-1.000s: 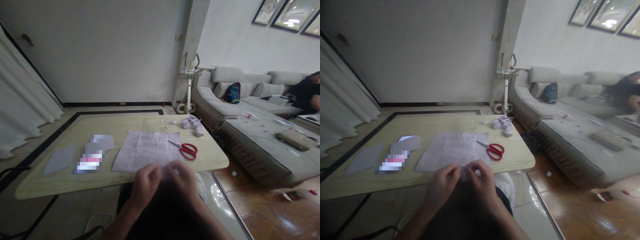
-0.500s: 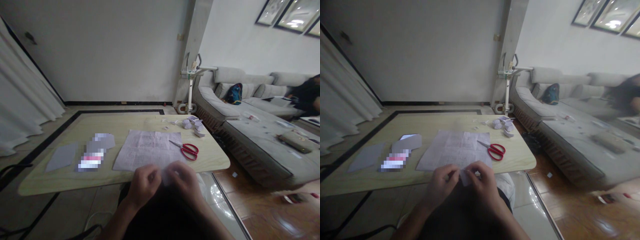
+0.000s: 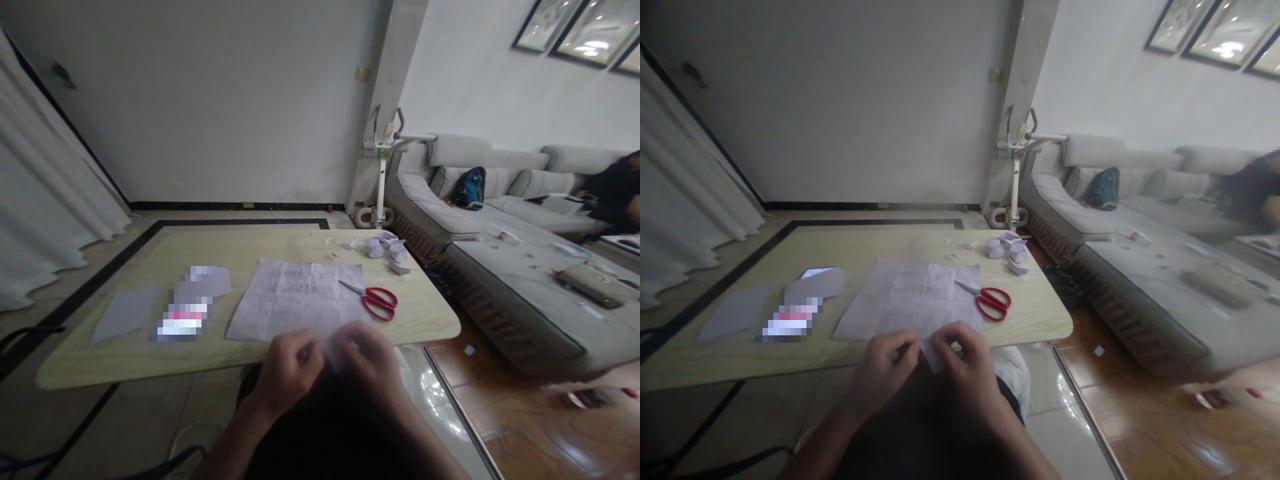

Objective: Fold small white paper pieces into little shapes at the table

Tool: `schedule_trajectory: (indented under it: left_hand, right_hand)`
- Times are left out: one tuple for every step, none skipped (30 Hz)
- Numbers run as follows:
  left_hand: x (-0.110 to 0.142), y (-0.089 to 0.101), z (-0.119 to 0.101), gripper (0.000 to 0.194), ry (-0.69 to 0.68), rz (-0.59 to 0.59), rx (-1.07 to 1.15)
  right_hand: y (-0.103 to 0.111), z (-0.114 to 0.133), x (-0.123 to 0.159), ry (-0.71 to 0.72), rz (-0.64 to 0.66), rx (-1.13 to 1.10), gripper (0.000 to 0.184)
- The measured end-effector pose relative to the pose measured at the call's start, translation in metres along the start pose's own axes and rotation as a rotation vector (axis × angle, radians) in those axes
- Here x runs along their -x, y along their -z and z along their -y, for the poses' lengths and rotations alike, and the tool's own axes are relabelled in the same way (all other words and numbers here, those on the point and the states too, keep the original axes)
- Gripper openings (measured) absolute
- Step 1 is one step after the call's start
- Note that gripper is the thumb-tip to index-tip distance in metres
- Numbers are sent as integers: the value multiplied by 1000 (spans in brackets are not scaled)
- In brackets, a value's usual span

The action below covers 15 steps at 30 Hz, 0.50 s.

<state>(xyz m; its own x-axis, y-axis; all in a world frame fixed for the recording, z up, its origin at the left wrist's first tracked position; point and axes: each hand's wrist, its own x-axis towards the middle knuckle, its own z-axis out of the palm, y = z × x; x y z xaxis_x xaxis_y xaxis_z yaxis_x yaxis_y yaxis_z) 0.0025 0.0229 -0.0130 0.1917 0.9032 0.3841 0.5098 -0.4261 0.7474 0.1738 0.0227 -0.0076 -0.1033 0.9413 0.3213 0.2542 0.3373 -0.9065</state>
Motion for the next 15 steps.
schedule_trajectory:
  left_hand:
    - [0,0,0,25,2,-3,5]
    - [0,0,-1,25,5,-6,8]
    - [0,0,-1,25,7,-9,9]
    - [0,0,-1,25,7,-9,10]
    - [-1,0,-1,26,6,-7,10]
    - [-1,0,-1,26,5,-4,10]
    - [-1,0,-1,27,4,1,11]
    - [-1,-1,-1,27,2,6,12]
    - [-1,-1,-1,27,1,6,13]
    - [-1,-1,0,26,1,4,13]
    - [-1,-1,0,26,2,1,14]
    - [-1,-1,0,26,3,-1,16]
    - [-1,-1,0,25,4,-2,20]
    - [-1,-1,0,25,6,0,23]
    - [-1,-1,0,25,7,6,25]
  right_hand:
    - [0,0,0,0,-4,-3,9]
    - [0,0,0,-2,-8,-4,9]
    - [0,0,0,-3,-11,-4,9]
    - [0,0,0,-6,-10,-3,9]
    - [0,0,0,-8,-12,-2,9]
    - [0,-1,0,-10,-13,0,9]
    - [0,-1,0,-12,-13,2,9]
    - [0,-2,0,-13,-12,4,9]
    - [0,-2,0,-11,-9,6,9]
    - [0,-3,0,-9,-7,6,9]
    - [0,-3,0,-8,-5,6,9]
    - [-1,-3,0,-8,-2,5,9]
    - [-1,-3,0,-13,-1,3,9]
    - [-1,-2,0,-18,-2,2,9]
    - [-1,-2,0,-20,-3,0,10]
